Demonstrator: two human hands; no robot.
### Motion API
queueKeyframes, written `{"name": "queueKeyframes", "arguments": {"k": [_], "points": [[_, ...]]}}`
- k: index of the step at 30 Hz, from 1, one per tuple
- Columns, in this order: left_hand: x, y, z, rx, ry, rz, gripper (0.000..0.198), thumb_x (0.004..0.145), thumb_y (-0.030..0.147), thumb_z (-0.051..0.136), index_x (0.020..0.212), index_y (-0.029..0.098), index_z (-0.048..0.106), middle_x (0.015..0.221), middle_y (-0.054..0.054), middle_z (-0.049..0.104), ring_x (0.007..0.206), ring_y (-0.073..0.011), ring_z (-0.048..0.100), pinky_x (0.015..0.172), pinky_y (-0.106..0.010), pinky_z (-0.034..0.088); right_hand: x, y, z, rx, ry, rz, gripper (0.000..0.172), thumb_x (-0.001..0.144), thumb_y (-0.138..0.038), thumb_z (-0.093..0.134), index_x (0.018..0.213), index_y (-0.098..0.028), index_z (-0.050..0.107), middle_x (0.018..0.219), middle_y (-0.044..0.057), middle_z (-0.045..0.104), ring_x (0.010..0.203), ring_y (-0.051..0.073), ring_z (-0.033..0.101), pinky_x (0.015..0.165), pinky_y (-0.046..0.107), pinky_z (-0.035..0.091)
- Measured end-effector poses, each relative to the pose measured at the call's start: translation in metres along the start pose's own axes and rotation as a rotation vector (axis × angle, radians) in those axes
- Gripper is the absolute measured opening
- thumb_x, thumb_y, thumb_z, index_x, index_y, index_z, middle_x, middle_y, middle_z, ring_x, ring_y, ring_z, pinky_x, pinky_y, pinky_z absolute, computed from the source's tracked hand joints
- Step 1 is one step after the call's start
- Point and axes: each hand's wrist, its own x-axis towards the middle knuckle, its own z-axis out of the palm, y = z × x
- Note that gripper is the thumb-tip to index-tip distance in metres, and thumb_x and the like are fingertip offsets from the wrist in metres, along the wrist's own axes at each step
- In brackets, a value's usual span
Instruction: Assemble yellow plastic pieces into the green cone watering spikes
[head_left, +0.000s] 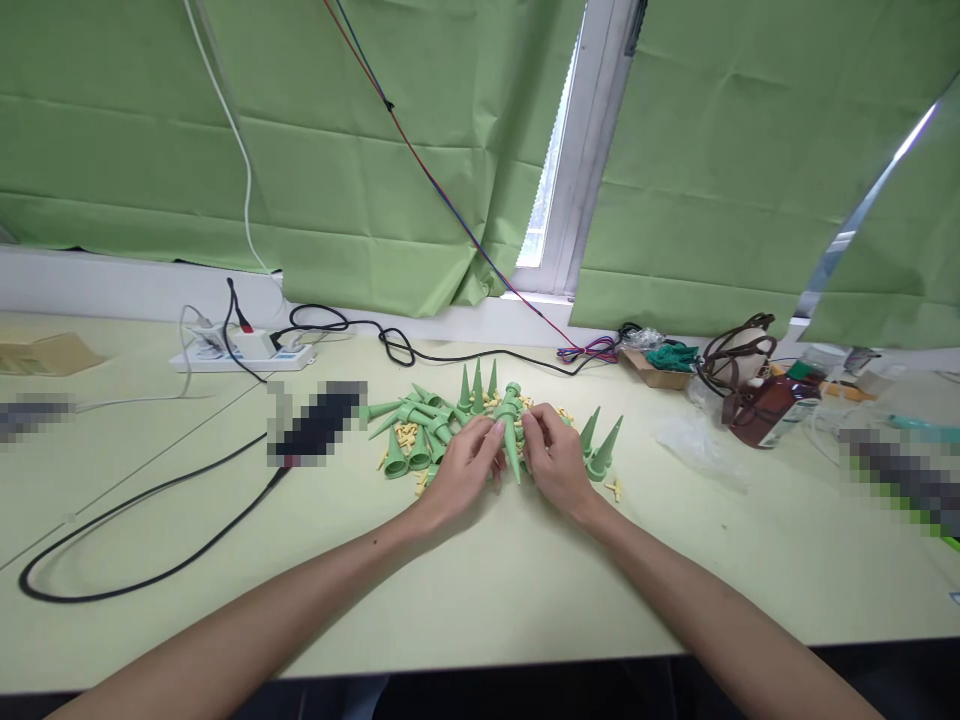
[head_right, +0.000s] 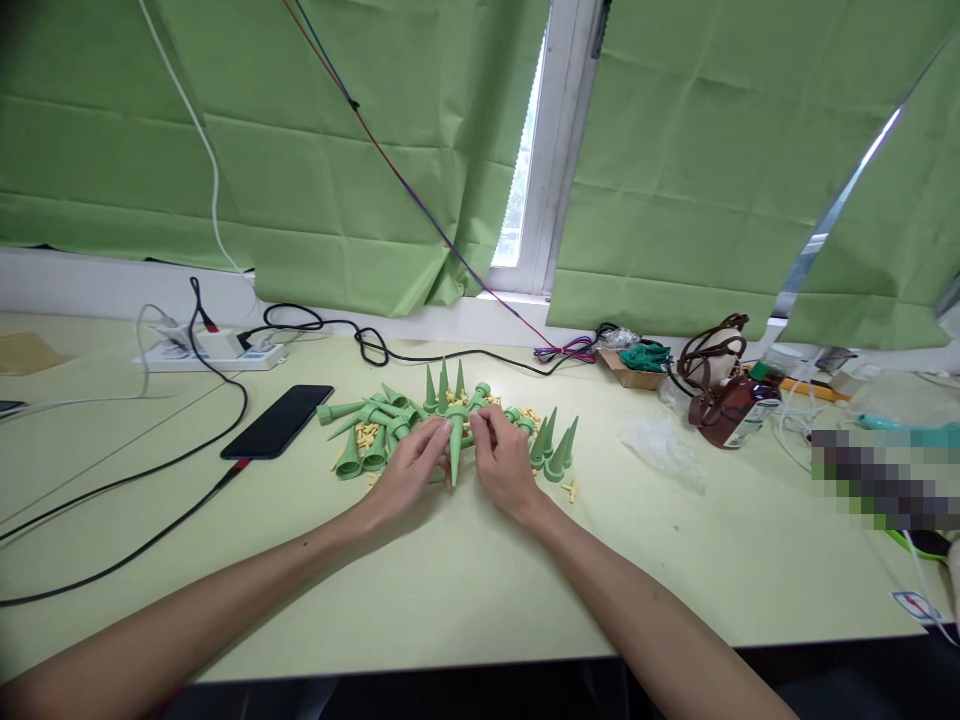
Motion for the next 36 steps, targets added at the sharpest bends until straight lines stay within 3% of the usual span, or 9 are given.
{"name": "queueKeyframes", "arguments": {"k": [3, 7, 14, 22, 30, 36], "points": [[-0.0012, 0.0007, -0.0023, 0.007, -0.107, -0.019, 0.044, 0.098, 0.049, 0.043, 0.068, 0.019, 0.049, 0.078, -0.002, 0.048, 0.069, -0.0148, 0.058, 0.064, -0.029, 0.052, 0.0003, 0.0004, -0.0002, -0.002, -0.007, 0.014, 0.027, 0.100, -0.041, 0.040, 0.083, -0.023, 0.048, 0.055, -0.005, 0.043, 0.048, 0.013, 0.042, 0.051, 0.027, 0.035], [-0.0025, 0.0011, -0.0037, 0.000, -0.139, -0.021, 0.036, 0.099, 0.047, 0.043, 0.075, 0.019, 0.046, 0.086, -0.001, 0.045, 0.063, -0.0108, 0.055, 0.061, -0.028, 0.050, 0.0007, 0.0007, -0.0002, -0.001, -0.009, 0.017, 0.026, 0.101, -0.040, 0.040, 0.082, -0.023, 0.047, 0.053, -0.006, 0.040, 0.047, 0.013, 0.040, 0.051, 0.027, 0.034], [-0.0032, -0.0014, -0.0014, 0.118, -0.074, 0.034, 0.025, 0.096, 0.044, 0.049, 0.090, 0.020, 0.051, 0.097, -0.003, 0.047, 0.075, -0.0133, 0.055, 0.060, -0.026, 0.048, 0.0008, 0.0012, 0.0001, -0.005, -0.014, 0.016, 0.026, 0.101, -0.039, 0.039, 0.081, -0.023, 0.046, 0.054, -0.006, 0.041, 0.047, 0.013, 0.039, 0.051, 0.027, 0.033], [-0.0033, -0.0059, -0.0006, 0.164, -0.033, 0.125, 0.022, 0.092, 0.034, 0.058, 0.110, 0.021, 0.053, 0.104, -0.004, 0.050, 0.073, -0.0117, 0.056, 0.059, -0.025, 0.049, 0.0002, 0.0008, 0.0006, 0.001, -0.032, -0.008, 0.026, 0.101, -0.037, 0.040, 0.081, -0.023, 0.046, 0.055, -0.006, 0.040, 0.050, 0.013, 0.040, 0.053, 0.026, 0.032], [-0.0049, -0.0034, -0.0005, 0.159, -0.011, 0.183, 0.020, 0.093, 0.024, 0.056, 0.113, 0.023, 0.056, 0.108, -0.005, 0.052, 0.072, -0.0103, 0.056, 0.054, -0.020, 0.048, 0.0003, -0.0009, 0.0008, -0.048, -0.026, -0.033, 0.027, 0.101, -0.035, 0.039, 0.080, -0.021, 0.048, 0.060, -0.004, 0.046, 0.053, 0.013, 0.042, 0.056, 0.026, 0.034], [-0.0046, -0.0014, -0.0015, 0.180, -0.023, 0.246, 0.019, 0.093, 0.015, 0.050, 0.108, 0.023, 0.058, 0.107, -0.004, 0.051, 0.070, -0.0081, 0.055, 0.052, -0.017, 0.046, 0.0001, -0.0017, 0.0005, -0.103, -0.027, -0.081, 0.028, 0.101, -0.033, 0.039, 0.075, -0.021, 0.044, 0.058, -0.005, 0.041, 0.052, 0.012, 0.039, 0.056, 0.026, 0.032]]}}
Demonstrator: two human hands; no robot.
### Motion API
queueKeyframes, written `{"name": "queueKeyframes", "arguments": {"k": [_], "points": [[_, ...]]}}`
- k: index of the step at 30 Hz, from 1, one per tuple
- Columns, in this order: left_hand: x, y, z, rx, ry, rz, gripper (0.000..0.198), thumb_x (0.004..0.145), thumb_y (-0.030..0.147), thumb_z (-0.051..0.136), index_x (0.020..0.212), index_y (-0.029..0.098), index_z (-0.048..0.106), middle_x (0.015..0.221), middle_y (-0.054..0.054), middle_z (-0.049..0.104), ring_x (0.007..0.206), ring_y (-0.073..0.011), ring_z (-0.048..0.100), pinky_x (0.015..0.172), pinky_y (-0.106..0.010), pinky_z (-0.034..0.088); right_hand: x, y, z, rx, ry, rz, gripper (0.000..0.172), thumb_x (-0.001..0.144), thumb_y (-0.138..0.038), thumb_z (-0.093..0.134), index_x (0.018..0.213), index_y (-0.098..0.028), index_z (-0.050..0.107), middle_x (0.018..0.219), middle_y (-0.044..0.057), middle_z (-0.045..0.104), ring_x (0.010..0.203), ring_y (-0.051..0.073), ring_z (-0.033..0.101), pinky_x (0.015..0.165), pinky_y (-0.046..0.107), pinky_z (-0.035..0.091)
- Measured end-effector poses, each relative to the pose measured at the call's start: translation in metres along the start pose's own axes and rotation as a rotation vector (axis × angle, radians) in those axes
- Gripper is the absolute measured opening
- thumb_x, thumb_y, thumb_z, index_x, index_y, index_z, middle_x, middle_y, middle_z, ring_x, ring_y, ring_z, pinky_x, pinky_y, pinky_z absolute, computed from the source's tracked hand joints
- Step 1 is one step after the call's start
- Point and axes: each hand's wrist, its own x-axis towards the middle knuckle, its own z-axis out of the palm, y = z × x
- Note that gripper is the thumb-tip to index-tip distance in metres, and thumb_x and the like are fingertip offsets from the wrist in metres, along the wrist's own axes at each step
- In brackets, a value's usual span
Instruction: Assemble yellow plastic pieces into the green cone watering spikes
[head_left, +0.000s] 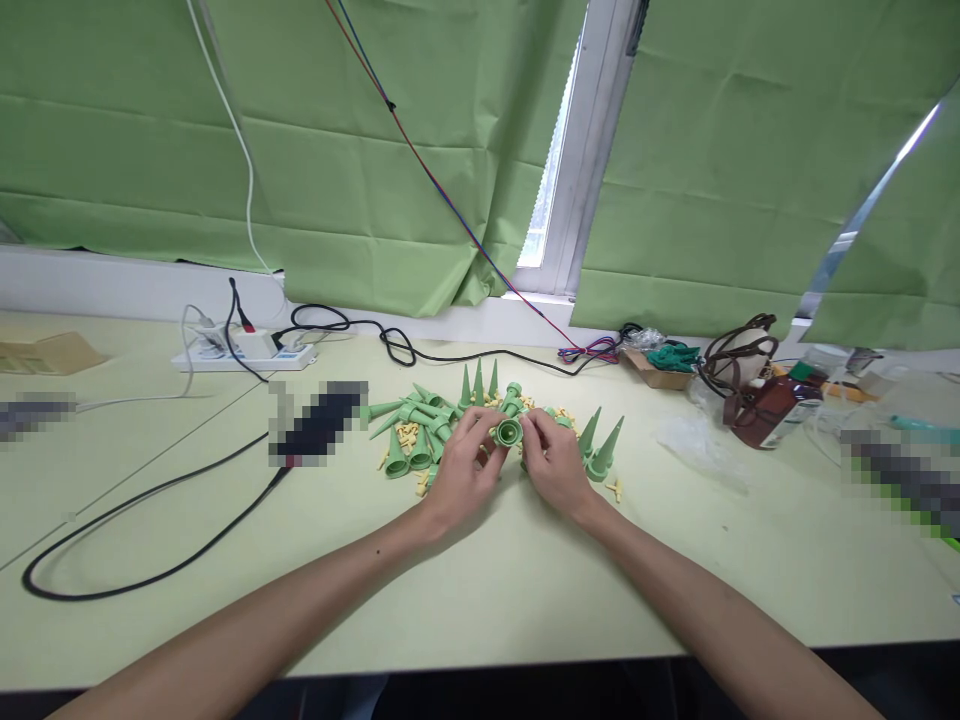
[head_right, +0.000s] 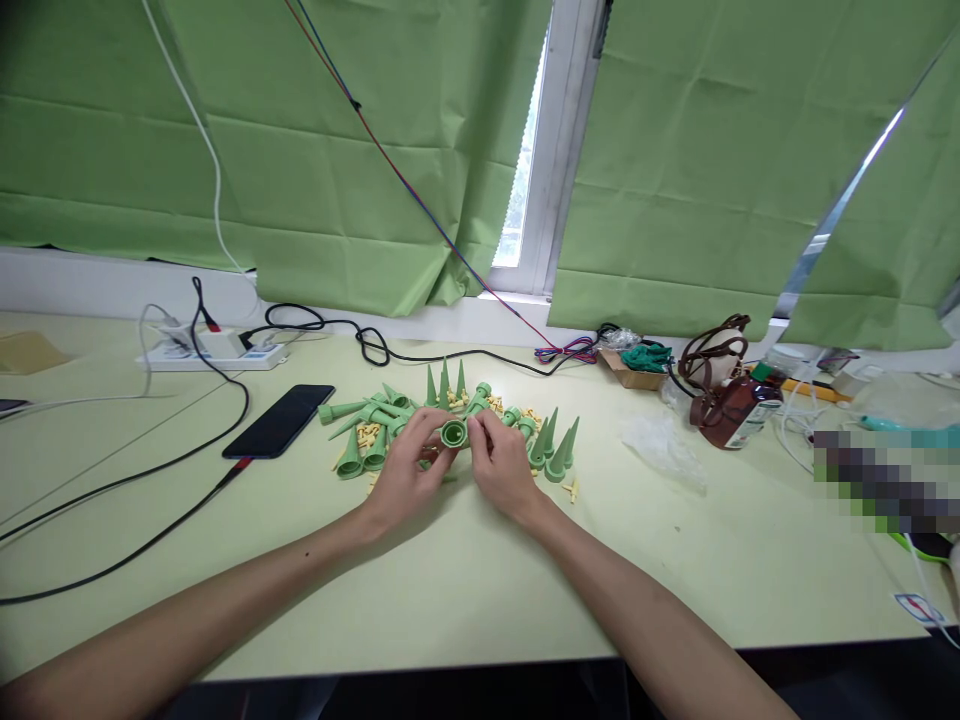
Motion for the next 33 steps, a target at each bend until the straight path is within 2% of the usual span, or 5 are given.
{"name": "queueKeyframes", "arguments": {"k": [8, 13, 20, 25, 33], "points": [[-0.0001, -0.0026, 0.0005, 0.028, 0.030, 0.001, 0.027, 0.089, 0.009, 0.049, 0.110, 0.023, 0.058, 0.109, -0.005, 0.052, 0.070, -0.0087, 0.056, 0.054, -0.020, 0.049, 0.0002, 0.0007, 0.0015, -0.002, 0.001, -0.022, 0.028, 0.101, -0.031, 0.039, 0.076, -0.021, 0.045, 0.059, -0.005, 0.040, 0.052, 0.012, 0.038, 0.055, 0.026, 0.031], [-0.0006, -0.0068, 0.0020, 0.035, 0.082, -0.087, 0.030, 0.084, 0.011, 0.055, 0.111, 0.023, 0.050, 0.109, -0.004, 0.056, 0.072, -0.0103, 0.058, 0.061, -0.023, 0.050, -0.0007, -0.0004, 0.0024, 0.023, -0.007, -0.014, 0.027, 0.101, -0.032, 0.041, 0.077, -0.021, 0.046, 0.059, -0.005, 0.042, 0.051, 0.012, 0.039, 0.055, 0.026, 0.031], [0.0018, -0.0020, -0.0003, 0.001, 0.084, -0.227, 0.014, 0.085, 0.025, 0.060, 0.080, 0.020, 0.047, 0.070, 0.003, 0.053, 0.057, -0.0097, 0.050, 0.052, -0.021, 0.041, -0.0009, 0.0008, 0.0034, 0.043, 0.007, 0.011, 0.027, 0.101, -0.034, 0.041, 0.078, -0.022, 0.048, 0.058, -0.005, 0.043, 0.051, 0.012, 0.040, 0.055, 0.026, 0.033], [0.0026, 0.0017, 0.0008, -0.146, 0.006, -0.306, 0.015, 0.090, 0.029, 0.053, 0.079, 0.019, 0.052, 0.055, 0.004, 0.053, 0.048, -0.0110, 0.050, 0.049, -0.023, 0.040, -0.0012, 0.0008, 0.0024, 0.047, 0.028, 0.007, 0.026, 0.101, -0.034, 0.041, 0.080, -0.021, 0.050, 0.060, -0.005, 0.045, 0.052, 0.012, 0.042, 0.056, 0.026, 0.034], [0.0063, -0.0019, 0.0008, -0.507, 0.006, -0.474, 0.047, 0.094, 0.063, 0.041, 0.082, 0.019, 0.054, 0.053, -0.001, 0.057, 0.044, -0.0162, 0.056, 0.042, -0.028, 0.044, -0.0012, 0.0025, 0.0018, 0.072, -0.013, 0.029, 0.024, 0.100, -0.035, 0.043, 0.084, -0.021, 0.053, 0.062, -0.003, 0.049, 0.054, 0.013, 0.045, 0.054, 0.025, 0.036]]}}
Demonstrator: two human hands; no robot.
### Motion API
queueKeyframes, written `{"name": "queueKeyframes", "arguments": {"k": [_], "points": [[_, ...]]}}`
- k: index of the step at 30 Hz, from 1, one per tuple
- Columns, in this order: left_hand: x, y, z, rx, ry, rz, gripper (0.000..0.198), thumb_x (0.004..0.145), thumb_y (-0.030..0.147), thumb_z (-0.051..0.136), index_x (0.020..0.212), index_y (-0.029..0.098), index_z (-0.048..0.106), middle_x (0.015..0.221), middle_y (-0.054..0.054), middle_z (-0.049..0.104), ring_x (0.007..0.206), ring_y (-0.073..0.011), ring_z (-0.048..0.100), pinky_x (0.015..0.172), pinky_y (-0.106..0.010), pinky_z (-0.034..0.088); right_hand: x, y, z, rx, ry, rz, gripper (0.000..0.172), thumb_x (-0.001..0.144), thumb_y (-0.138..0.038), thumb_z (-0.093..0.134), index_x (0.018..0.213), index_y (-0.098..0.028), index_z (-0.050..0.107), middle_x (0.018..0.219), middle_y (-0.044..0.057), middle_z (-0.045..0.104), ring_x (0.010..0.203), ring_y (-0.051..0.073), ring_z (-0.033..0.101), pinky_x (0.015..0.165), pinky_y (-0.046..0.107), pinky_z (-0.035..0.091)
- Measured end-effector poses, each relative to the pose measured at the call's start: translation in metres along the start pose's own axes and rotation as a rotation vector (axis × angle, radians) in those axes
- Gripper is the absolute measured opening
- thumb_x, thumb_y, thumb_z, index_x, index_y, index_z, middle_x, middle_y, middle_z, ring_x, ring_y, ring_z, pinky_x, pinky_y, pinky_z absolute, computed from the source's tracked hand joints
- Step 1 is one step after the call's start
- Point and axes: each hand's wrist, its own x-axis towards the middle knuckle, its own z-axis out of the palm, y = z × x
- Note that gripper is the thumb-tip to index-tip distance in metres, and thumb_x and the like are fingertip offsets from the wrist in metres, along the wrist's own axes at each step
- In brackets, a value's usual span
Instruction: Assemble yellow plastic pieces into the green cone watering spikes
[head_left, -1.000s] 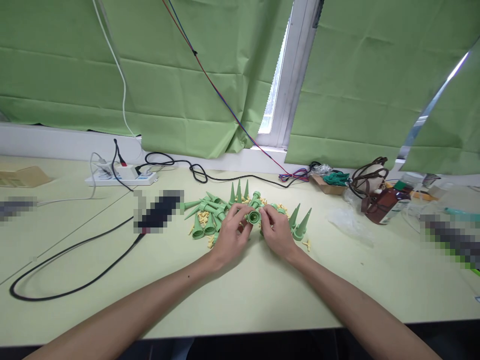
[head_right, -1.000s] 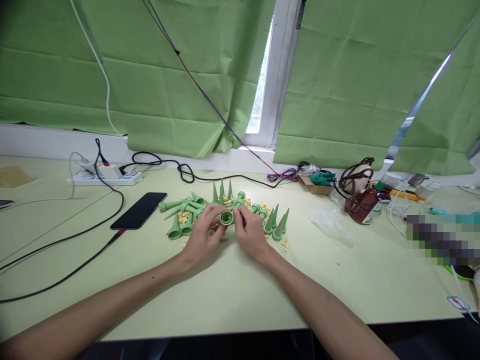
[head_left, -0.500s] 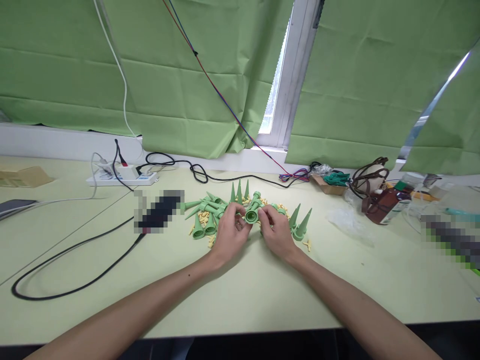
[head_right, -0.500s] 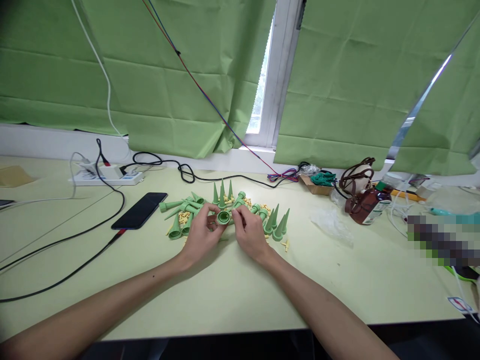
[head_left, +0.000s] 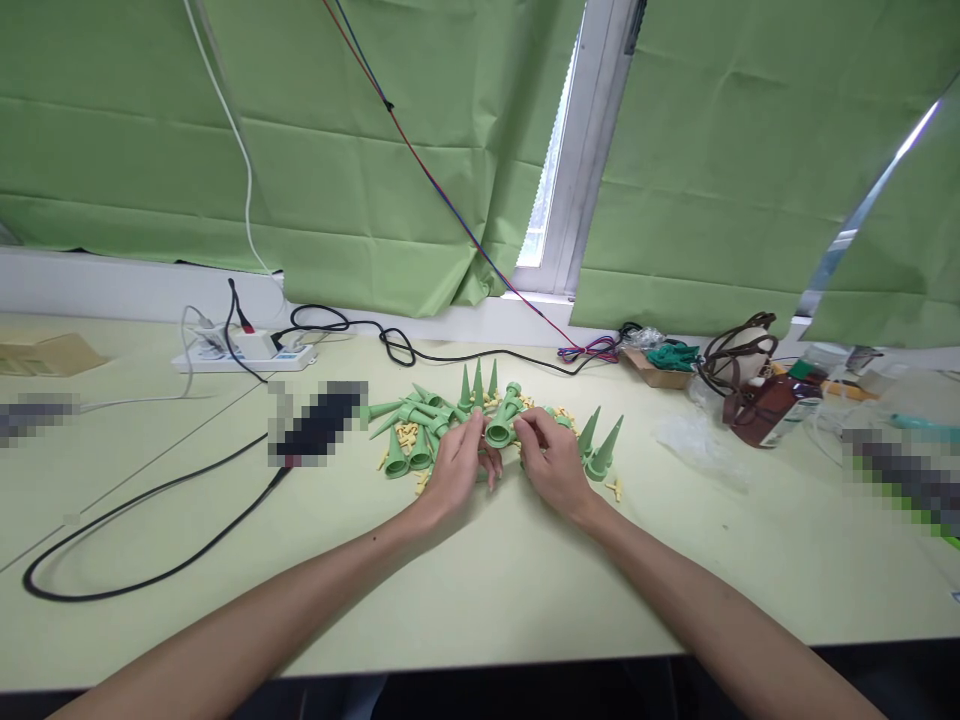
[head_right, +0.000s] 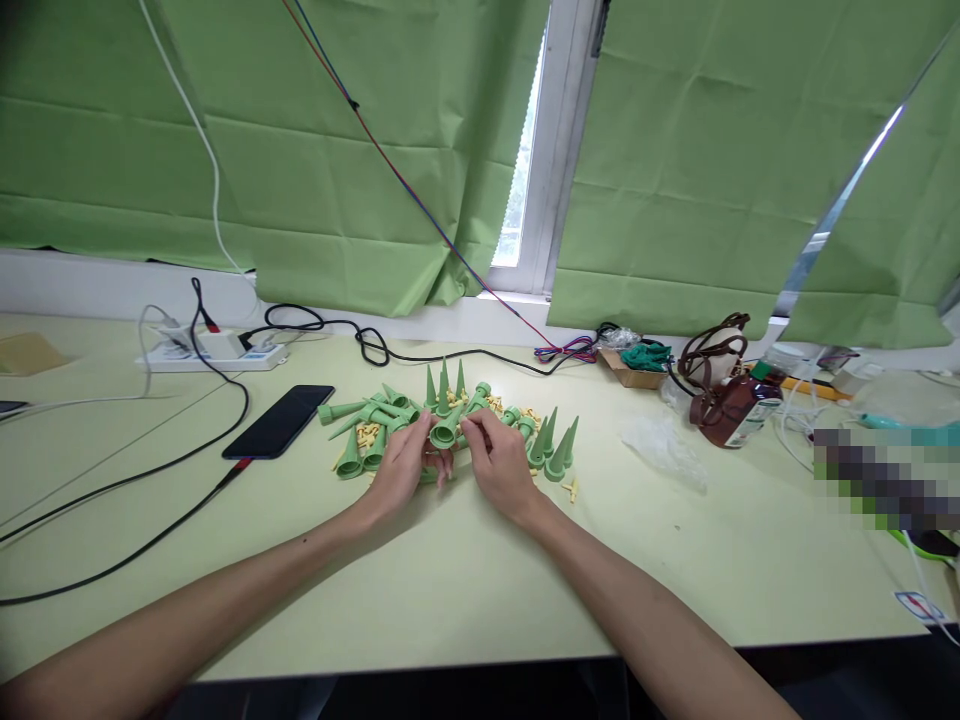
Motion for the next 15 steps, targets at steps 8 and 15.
{"name": "queueKeyframes", "arguments": {"k": [8, 15], "points": [[-0.0017, -0.0002, -0.0015, -0.016, -0.061, -0.030, 0.050, 0.094, 0.065, 0.039, 0.082, 0.019, 0.054, 0.054, -0.002, 0.057, 0.047, -0.0161, 0.056, 0.045, -0.028, 0.045, 0.0000, -0.0030, -0.0005, 0.080, -0.070, -0.009, 0.023, 0.100, -0.037, 0.044, 0.086, -0.021, 0.054, 0.062, -0.003, 0.052, 0.053, 0.013, 0.048, 0.052, 0.025, 0.037], [-0.0034, 0.0004, -0.0016, 0.043, -0.066, 0.028, 0.044, 0.096, 0.059, 0.041, 0.080, 0.019, 0.051, 0.057, 0.000, 0.054, 0.050, -0.0144, 0.056, 0.047, -0.027, 0.045, 0.0012, -0.0010, -0.0009, 0.020, -0.063, -0.014, 0.024, 0.100, -0.037, 0.043, 0.084, -0.021, 0.052, 0.060, -0.005, 0.047, 0.053, 0.013, 0.045, 0.055, 0.026, 0.036]]}}
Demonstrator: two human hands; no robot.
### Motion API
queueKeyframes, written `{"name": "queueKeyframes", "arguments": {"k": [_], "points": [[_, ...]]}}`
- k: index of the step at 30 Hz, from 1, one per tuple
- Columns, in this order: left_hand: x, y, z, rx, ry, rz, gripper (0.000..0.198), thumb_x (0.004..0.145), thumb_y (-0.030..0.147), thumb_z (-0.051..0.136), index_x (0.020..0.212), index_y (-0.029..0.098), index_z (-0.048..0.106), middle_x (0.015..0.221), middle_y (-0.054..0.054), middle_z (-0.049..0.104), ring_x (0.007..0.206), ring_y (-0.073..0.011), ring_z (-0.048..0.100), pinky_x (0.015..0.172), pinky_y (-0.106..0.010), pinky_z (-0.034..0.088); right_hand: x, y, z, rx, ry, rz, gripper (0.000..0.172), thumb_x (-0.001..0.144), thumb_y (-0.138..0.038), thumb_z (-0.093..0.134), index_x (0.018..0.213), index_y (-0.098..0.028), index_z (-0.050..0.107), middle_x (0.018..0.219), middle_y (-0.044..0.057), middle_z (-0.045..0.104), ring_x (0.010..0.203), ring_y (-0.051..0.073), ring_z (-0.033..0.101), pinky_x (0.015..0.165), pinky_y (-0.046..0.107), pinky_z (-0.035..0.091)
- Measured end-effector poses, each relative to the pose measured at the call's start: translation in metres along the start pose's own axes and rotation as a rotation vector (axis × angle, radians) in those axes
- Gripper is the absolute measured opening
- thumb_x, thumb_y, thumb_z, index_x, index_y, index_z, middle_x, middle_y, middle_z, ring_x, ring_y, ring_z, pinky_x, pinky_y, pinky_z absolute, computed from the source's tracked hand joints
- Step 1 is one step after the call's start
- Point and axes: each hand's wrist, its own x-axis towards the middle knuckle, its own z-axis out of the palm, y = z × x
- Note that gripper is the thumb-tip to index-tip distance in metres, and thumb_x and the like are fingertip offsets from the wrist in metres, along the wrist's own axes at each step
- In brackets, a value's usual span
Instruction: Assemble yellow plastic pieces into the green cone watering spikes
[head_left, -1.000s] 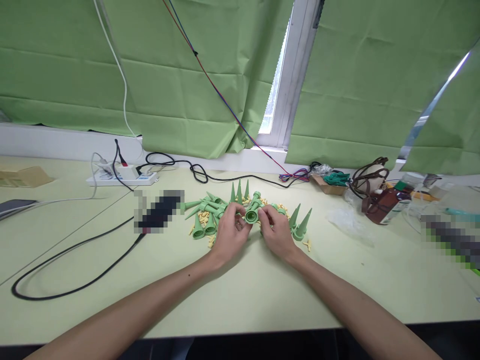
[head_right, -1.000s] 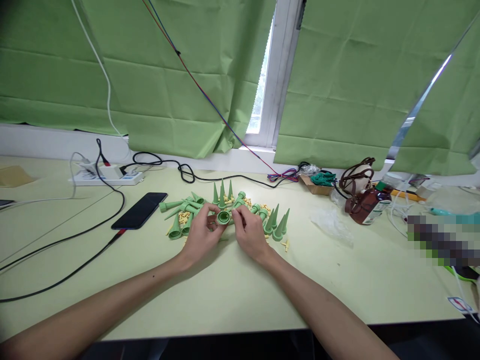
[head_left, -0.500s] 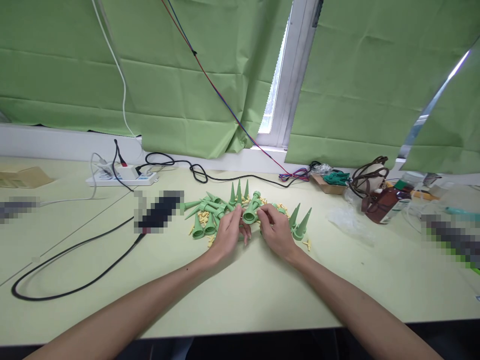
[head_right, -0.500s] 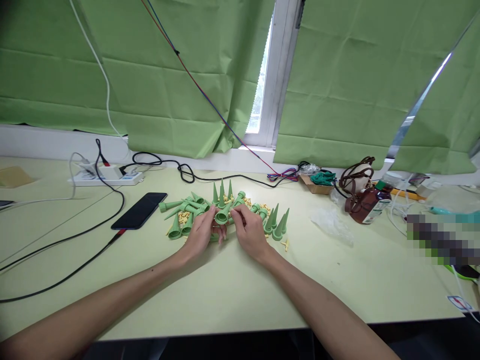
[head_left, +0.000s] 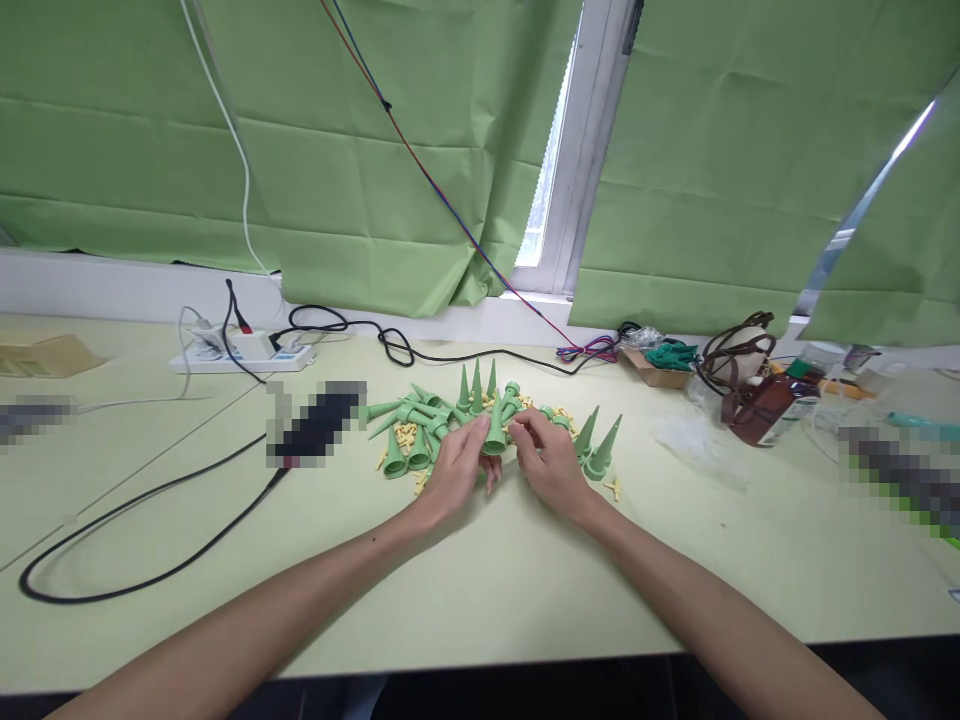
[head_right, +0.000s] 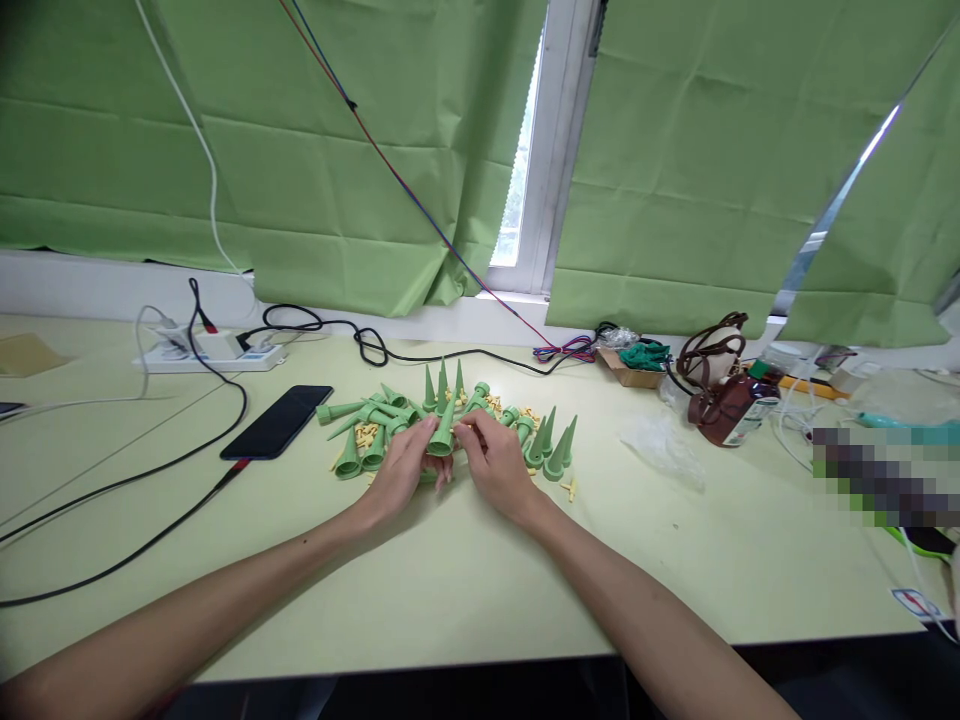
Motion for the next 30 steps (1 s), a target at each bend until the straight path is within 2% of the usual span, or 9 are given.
{"name": "queueKeyframes", "arguments": {"k": [9, 14, 18, 24, 30], "points": [[-0.0031, 0.0016, 0.0005, 0.120, 0.015, 0.078, 0.036, 0.095, 0.053, 0.047, 0.079, 0.020, 0.048, 0.056, 0.004, 0.048, 0.050, -0.0133, 0.054, 0.046, -0.024, 0.040, 0.0010, -0.0016, -0.0014, -0.043, -0.016, 0.007, 0.028, 0.102, -0.036, 0.039, 0.079, -0.022, 0.046, 0.057, -0.006, 0.042, 0.051, 0.013, 0.041, 0.056, 0.026, 0.034], [-0.0041, 0.0022, 0.0006, 0.231, 0.007, 0.107, 0.030, 0.095, 0.050, 0.050, 0.089, 0.020, 0.055, 0.055, 0.005, 0.049, 0.049, -0.0127, 0.052, 0.050, -0.024, 0.042, 0.0025, 0.0004, -0.0014, -0.088, -0.002, -0.007, 0.033, 0.102, -0.036, 0.038, 0.071, -0.023, 0.037, 0.058, -0.006, 0.037, 0.052, 0.012, 0.036, 0.055, 0.027, 0.031], [-0.0046, 0.0030, 0.0014, 0.309, 0.005, 0.156, 0.026, 0.095, 0.044, 0.051, 0.095, 0.019, 0.056, 0.066, 0.001, 0.054, 0.054, -0.0121, 0.052, 0.050, -0.023, 0.042, 0.0029, 0.0024, -0.0012, -0.117, 0.012, -0.026, 0.035, 0.101, -0.034, 0.038, 0.069, -0.023, 0.033, 0.057, -0.006, 0.034, 0.051, 0.012, 0.033, 0.053, 0.028, 0.028], [-0.0029, -0.0021, 0.0000, 0.471, 0.020, 0.323, 0.018, 0.095, 0.036, 0.051, 0.092, 0.018, 0.055, 0.087, -0.003, 0.053, 0.065, -0.0110, 0.051, 0.054, -0.022, 0.045, 0.0031, 0.0047, -0.0017, -0.137, 0.028, -0.032, 0.037, 0.100, -0.032, 0.037, 0.065, -0.023, 0.031, 0.054, -0.005, 0.032, 0.048, 0.012, 0.032, 0.051, 0.029, 0.027], [-0.0040, -0.0031, 0.0008, 0.493, -0.014, 0.410, 0.014, 0.096, 0.027, 0.049, 0.101, 0.020, 0.061, 0.103, -0.006, 0.054, 0.063, -0.0086, 0.050, 0.052, -0.022, 0.047, 0.0046, 0.0068, -0.0028, -0.169, 0.044, -0.034, 0.037, 0.097, -0.027, 0.038, 0.062, -0.023, 0.028, 0.051, -0.006, 0.030, 0.047, 0.012, 0.032, 0.051, 0.028, 0.026]]}}
